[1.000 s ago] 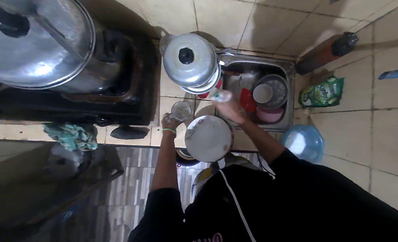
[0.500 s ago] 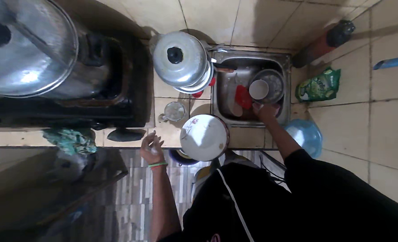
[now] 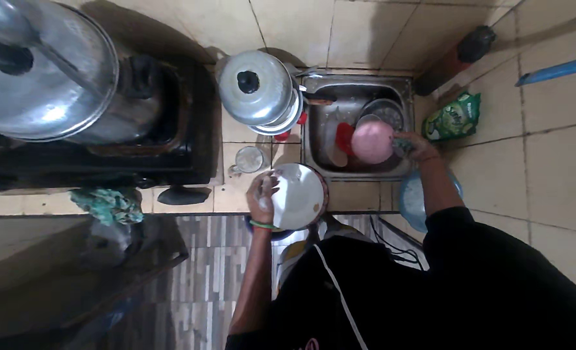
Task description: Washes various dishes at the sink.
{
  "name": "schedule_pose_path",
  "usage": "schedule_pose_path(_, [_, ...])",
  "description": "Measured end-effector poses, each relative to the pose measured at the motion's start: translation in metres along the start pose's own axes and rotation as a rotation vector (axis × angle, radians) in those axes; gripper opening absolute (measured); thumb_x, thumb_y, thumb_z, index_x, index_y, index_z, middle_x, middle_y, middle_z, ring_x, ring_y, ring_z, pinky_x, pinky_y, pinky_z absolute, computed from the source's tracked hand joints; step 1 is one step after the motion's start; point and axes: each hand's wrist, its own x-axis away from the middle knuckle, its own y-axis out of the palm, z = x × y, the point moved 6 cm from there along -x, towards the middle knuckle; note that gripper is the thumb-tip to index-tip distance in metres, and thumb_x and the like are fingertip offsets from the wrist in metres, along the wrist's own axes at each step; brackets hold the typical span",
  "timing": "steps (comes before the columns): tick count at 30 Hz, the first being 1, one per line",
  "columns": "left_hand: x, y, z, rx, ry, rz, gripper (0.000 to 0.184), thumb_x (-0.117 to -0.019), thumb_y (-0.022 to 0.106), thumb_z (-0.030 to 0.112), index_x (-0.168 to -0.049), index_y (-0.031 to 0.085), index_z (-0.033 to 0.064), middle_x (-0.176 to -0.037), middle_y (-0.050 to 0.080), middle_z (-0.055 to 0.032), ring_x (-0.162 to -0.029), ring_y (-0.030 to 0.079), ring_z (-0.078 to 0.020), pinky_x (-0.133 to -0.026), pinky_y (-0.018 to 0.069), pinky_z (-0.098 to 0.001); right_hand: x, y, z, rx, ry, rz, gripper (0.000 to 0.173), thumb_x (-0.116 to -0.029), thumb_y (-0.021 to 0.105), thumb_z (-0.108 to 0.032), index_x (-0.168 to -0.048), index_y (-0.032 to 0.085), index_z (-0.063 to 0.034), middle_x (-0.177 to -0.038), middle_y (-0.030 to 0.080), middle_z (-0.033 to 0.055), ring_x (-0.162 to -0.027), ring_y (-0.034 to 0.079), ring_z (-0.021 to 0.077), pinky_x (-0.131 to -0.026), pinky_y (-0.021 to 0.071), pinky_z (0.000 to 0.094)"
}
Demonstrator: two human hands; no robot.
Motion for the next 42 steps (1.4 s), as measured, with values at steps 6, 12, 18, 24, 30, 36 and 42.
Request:
schedule_pose_path(6, [-0.006,0.112,0.016,0.101,-0.120,-0.439,0.069,-0.1092,0.016,0.053,-0.149,0.046,0.0055,-0.139,0.060,-0.0172,-0.123,0.060,-0.0292,-0.100,0.0502,-0.0486,0.046,0.041,0.004,-0.409,-0.096,-0.242,0.027,-0.1063,0.040,-0.029,-0.106,0.061,-0.0126,-0.082,0.067,-0.0002,-0.065,0.064,0.0072,-0.059,0.0569,0.0232])
schedule_pose_path(12, [-0.023,0.168,0.058,0.573,-0.225,-0.502,0.079,-0.1044,0.004,0.063,-0.146,0.047,0.0121,-0.127,0.066,-0.0102,-0.113,0.064,-0.0196,-0.095,0.0553,-0.0428,0.079,0.088,0.008,-0.370,-0.165,-0.470,0.033,-0.1045,0.038,-0.027,-0.094,0.066,-0.0137,-0.075,0.068,-0.0013,-0.060,0.062,0.0060,-0.057,0.0556,0.0228])
schedule_pose_path(18, [-0.022,0.159,0.068,0.912,-0.194,-0.333,0.046,-0.1124,0.023,0.041,-0.138,0.050,0.0126,-0.120,0.067,-0.0055,-0.110,0.065,-0.0151,-0.096,0.0551,-0.0380,0.116,0.073,-0.019,-0.228,-0.474,0.124,0.028,-0.1032,0.059,-0.024,-0.121,0.067,-0.0035,-0.098,0.071,0.0042,-0.082,0.067,0.0095,-0.072,0.0579,0.0273])
schedule_pose_path(24, [-0.006,0.168,0.085,0.794,-0.086,-0.133,0.048,-0.1123,0.029,0.037,-0.135,0.055,0.0028,-0.121,0.066,-0.0103,-0.110,0.064,-0.0160,-0.096,0.0548,-0.0405,0.203,0.139,-0.033,0.141,-1.272,0.223,0.044,-0.0968,0.062,-0.020,-0.133,0.059,0.0056,-0.141,0.059,0.0150,-0.132,0.055,0.0206,-0.113,0.0453,0.0372])
schedule_pose_path(30, [0.004,0.159,0.099,0.766,-0.077,-0.103,0.044,-0.1126,0.031,0.033,-0.133,0.057,0.0038,-0.123,0.066,-0.0092,-0.113,0.063,-0.0146,-0.098,0.0536,-0.0386,0.155,0.138,-0.032,0.064,-1.296,0.323,0.027,-0.0939,0.067,-0.013,-0.110,0.070,0.0087,-0.113,0.072,0.0166,-0.110,0.068,0.0192,-0.101,0.0554,0.0350])
schedule_pose_path(36, [-0.005,0.156,0.111,0.857,-0.064,-0.043,0.045,-0.1126,0.030,0.033,-0.139,0.051,0.0035,-0.131,0.062,-0.0119,-0.119,0.060,-0.0181,-0.102,0.0509,-0.0411,0.135,0.134,-0.002,-0.332,-0.635,0.349,0.034,-0.1085,0.038,-0.013,-0.135,0.052,0.0025,-0.121,0.062,0.0136,-0.108,0.061,0.0151,-0.093,0.0539,0.0347])
schedule_pose_path(42, [0.004,0.154,0.144,0.698,0.119,0.207,0.050,-0.1129,0.025,0.028,-0.129,0.057,-0.0055,-0.121,0.065,-0.0165,-0.113,0.063,-0.0169,-0.101,0.0515,-0.0373,0.175,0.162,-0.007,-0.116,-0.985,0.363,0.047,-0.1045,0.051,-0.025,-0.150,0.049,-0.0130,-0.144,0.057,0.0066,-0.125,0.058,0.0173,-0.103,0.0508,0.0409])
